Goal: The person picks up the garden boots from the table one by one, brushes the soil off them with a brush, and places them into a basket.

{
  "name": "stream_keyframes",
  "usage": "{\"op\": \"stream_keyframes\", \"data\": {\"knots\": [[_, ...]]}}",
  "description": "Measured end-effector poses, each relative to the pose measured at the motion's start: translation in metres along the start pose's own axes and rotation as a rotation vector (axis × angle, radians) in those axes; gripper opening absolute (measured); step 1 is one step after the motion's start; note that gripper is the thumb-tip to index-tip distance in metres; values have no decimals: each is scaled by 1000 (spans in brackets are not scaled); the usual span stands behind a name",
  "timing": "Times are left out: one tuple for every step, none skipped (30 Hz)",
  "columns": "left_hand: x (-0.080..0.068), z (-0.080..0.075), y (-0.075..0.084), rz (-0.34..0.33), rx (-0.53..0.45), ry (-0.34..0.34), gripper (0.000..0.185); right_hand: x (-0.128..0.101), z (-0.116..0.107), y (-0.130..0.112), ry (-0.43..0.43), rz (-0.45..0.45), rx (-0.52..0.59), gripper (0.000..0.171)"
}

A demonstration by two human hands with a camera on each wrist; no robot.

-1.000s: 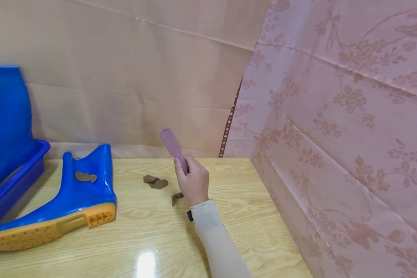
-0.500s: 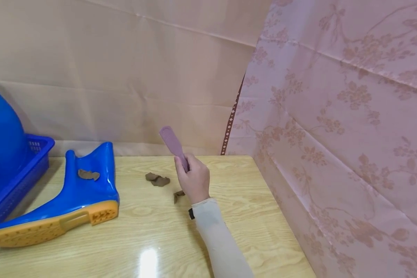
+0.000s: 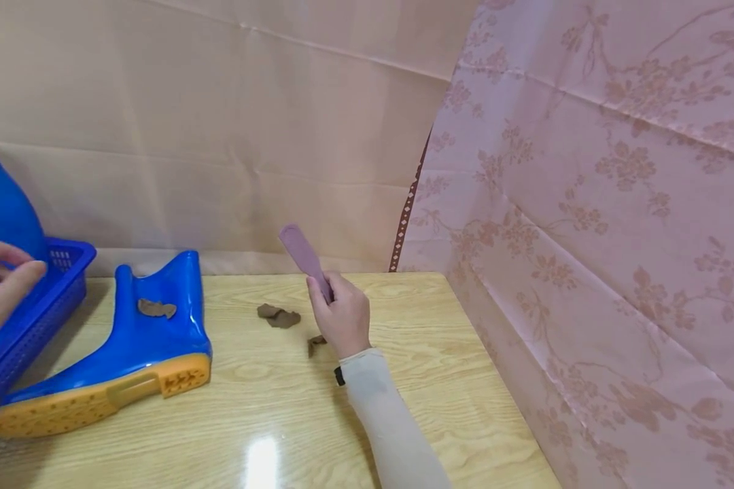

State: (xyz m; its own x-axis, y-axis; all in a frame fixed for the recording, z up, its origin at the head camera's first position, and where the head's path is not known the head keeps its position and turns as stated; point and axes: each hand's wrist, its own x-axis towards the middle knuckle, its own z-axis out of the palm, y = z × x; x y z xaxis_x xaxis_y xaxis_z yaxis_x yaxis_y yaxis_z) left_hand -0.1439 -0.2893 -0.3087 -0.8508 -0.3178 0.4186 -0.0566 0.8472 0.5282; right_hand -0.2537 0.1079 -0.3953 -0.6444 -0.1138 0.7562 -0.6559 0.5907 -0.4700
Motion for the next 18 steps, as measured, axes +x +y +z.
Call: {"op": "stream_keyframes", "data": {"knots": [[0,5,8,48,-11,-53,32,0,-1,0,-1,-3,0,22],[1,12,14,68,-16,-105,37,0,-1,1,-1,-6,1,21],[2,19,21,80,-19,-153,42,0,-2,1,0,-10,0,21],[3,26,25,94,-34,-192,46,0,-2,1,-1,-16,0,21],[4,33,29,102,-53,-233,51,0,-2,1,-2,-20,0,20],[4,41,33,111,-81,-265,54,0,-2,2,-4,-25,-2,20],[5,48,36,116,-111,-300,57,0,-2,2,-5,-30,-5,20],[5,55,39,124,-138,-329,60,0,-1,2,-8,-34,-9,20],[5,61,40,135,-164,-354,62,0,-1,2,-11,-37,-12,21],[5,66,41,143,-181,-374,63,0,-1,2,-15,-41,-13,21],[4,71,41,151,-194,-389,63,0,-1,1,-20,-44,-14,22],[4,75,41,159,-201,-399,63,1,0,1,-26,-47,-15,23],[4,79,39,168,-206,-407,62,0,1,1,-34,-51,-17,23],[3,82,37,175,-208,-413,61,0,2,1,-39,-53,-18,23],[4,84,34,184,-213,-417,60,0,2,1,-45,-54,-17,23],[4,86,32,191,-212,-416,59,0,3,1,-51,-54,-19,23],[5,88,30,197,-212,-415,59,-1,3,2,-58,-54,-21,23],[6,89,28,201,-207,-413,59,-1,4,2,-63,-54,-23,23]]}}
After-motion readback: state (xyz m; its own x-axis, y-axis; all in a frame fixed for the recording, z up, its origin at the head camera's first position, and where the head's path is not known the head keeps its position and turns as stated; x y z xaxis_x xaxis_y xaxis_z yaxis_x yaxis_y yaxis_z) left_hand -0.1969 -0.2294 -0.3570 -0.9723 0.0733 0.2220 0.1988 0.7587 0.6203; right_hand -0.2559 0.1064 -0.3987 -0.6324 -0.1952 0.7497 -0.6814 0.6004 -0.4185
